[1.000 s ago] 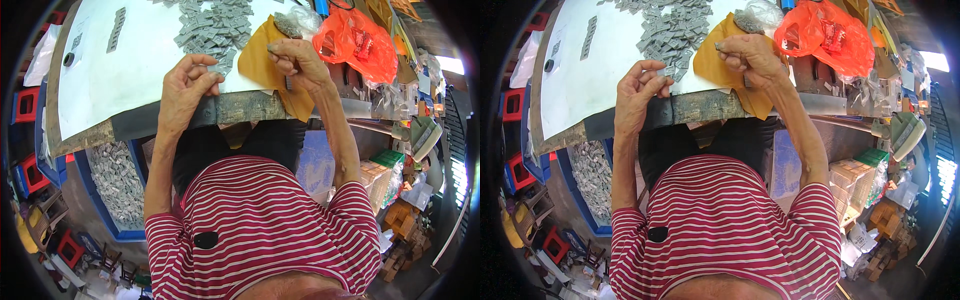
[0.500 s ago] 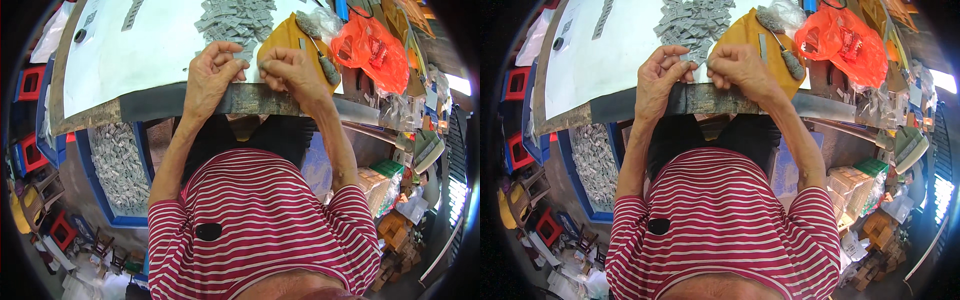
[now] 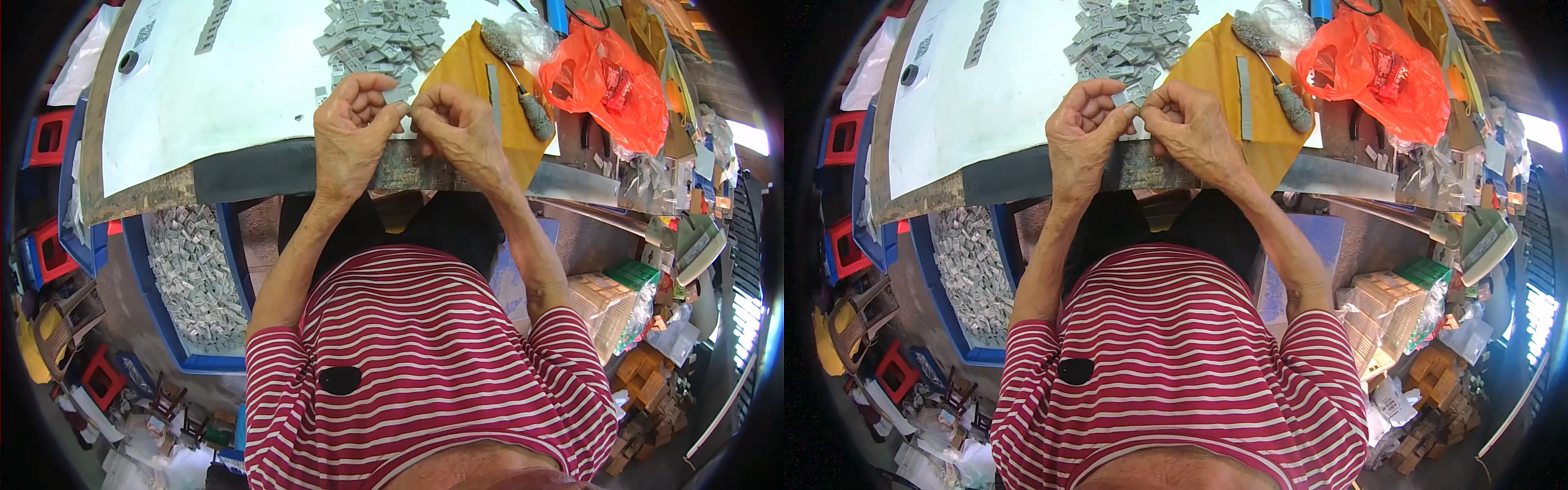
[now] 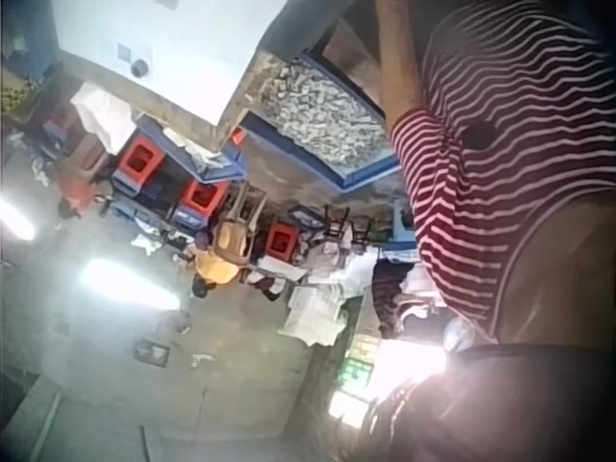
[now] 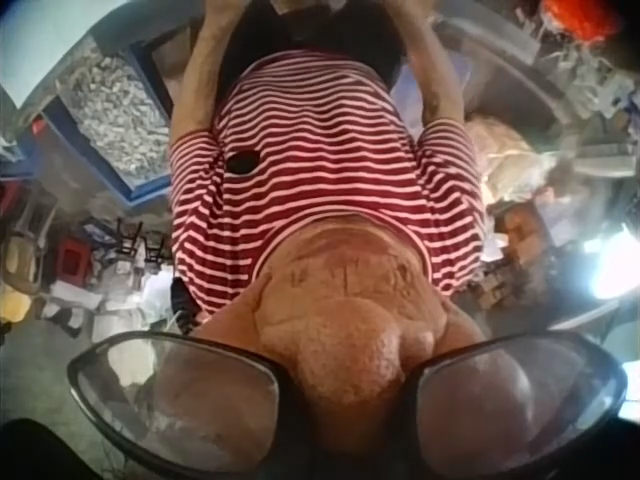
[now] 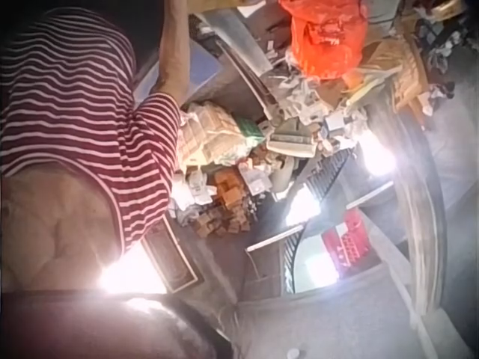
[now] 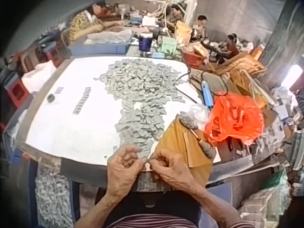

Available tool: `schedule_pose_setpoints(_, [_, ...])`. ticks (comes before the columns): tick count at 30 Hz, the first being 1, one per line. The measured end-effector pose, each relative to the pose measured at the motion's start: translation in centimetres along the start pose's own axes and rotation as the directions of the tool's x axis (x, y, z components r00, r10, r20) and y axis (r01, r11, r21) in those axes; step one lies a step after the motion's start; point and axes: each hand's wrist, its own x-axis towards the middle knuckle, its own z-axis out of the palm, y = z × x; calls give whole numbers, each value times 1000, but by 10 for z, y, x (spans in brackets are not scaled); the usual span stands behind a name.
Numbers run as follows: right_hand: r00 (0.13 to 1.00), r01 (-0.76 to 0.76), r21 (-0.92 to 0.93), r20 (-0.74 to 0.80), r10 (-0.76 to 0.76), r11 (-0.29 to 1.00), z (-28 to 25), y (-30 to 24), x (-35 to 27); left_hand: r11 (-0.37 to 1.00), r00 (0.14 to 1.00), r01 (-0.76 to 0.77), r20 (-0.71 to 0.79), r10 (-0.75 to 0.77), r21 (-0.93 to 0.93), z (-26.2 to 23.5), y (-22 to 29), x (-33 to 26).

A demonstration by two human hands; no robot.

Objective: Inspecting and joining small grey rectangular components on a workbench in a workshop.

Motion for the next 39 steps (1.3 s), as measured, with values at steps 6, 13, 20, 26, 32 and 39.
schedule_pose_setpoints(6, [997,-28,146,-74,39,989,8,1,-4,996,997,-36,-75,31,-79,6,-2,0])
schedule_pose_setpoints(13, [996,-1,91,-93,9,996,8,7,-7,991,996,39,-79,-49,-125,2,0,-4])
schedule_pose_setpoints(20, [993,5,177,-115,16,984,9,-5,-12,997,999,4,-47,-7,-71,-4,0,-6])
schedule_pose_setpoints(26, [997,-46,226,-51,59,973,4,-7,-16,998,997,-52,-51,50,-44,-8,-2,-6])
schedule_pose_setpoints(32, [996,-94,259,18,93,961,-1,-4,-14,992,992,-124,17,123,8,-9,-4,-7])
schedule_pose_setpoints(39, [979,-189,364,137,148,912,-9,0,-13,971,950,-237,213,227,24,-19,-6,-5])
